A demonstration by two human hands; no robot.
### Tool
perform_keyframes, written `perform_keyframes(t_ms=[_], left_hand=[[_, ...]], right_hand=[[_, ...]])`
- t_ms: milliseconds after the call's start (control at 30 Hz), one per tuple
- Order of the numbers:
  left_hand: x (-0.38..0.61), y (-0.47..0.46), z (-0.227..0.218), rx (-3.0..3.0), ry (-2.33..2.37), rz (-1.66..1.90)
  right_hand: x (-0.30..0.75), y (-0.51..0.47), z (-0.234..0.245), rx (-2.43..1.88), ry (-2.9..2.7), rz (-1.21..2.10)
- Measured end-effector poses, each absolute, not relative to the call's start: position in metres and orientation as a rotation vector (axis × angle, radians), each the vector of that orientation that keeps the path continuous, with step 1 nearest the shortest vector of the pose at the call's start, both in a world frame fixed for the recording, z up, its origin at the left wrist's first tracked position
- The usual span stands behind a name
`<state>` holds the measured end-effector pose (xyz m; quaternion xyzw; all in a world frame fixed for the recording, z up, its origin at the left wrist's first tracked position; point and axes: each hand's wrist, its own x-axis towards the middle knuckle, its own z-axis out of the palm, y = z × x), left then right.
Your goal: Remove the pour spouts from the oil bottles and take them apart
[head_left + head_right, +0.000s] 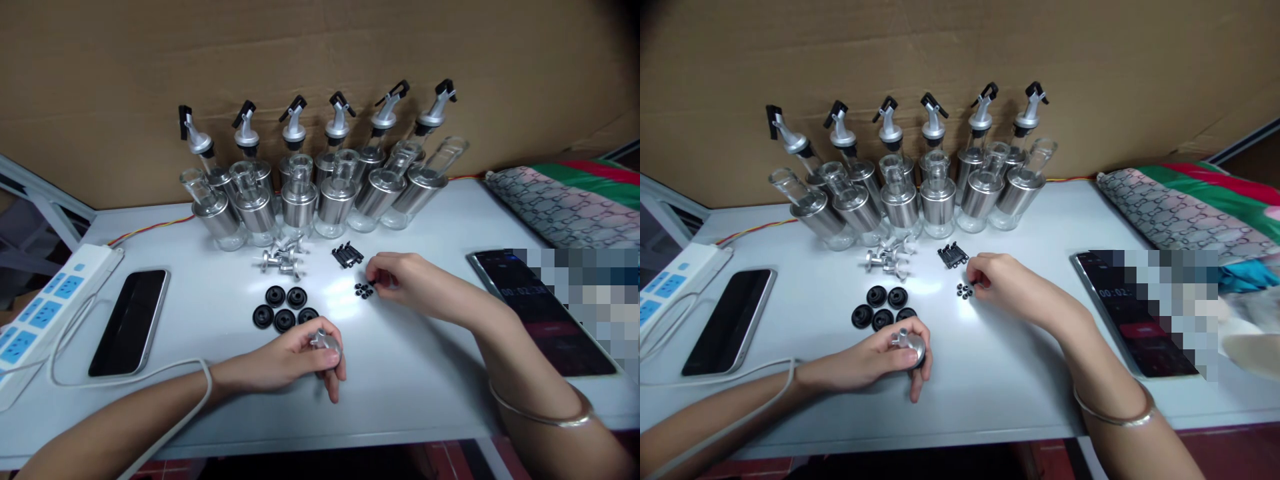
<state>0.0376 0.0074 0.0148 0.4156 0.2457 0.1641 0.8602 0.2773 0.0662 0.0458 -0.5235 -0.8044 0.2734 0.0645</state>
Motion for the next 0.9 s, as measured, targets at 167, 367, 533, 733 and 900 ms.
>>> perform_keyframes(t_ms=[167, 367, 533, 733, 900], left_hand=[[0.0371, 0.007, 0.0144, 0.872, 0.522, 0.339], [0.0362, 0.0068, 0.0157, 0.871, 0.52, 0.34], [0.0365, 0.0073, 0.0161, 0.873, 0.524, 0.338], [0.0363, 0.0072, 0.0155, 0.872, 0.518, 0.344], [0.0368, 0.0073, 0.0154, 0.877, 0.52, 0.344]], right_hand=[[0.2793, 0.0675, 0.0433, -1.617, -2.459, 0.804], [0.2784, 0.0653, 0.0435, -1.56, -2.481, 0.881], [0.2778, 0.0641, 0.047, -1.57, -2.474, 0.979], [0.276, 0.0624, 0.0485, -1.429, -2.52, 0.963], [0.2712, 0.0614, 0.0489, -1.338, -2.521, 1.003]])
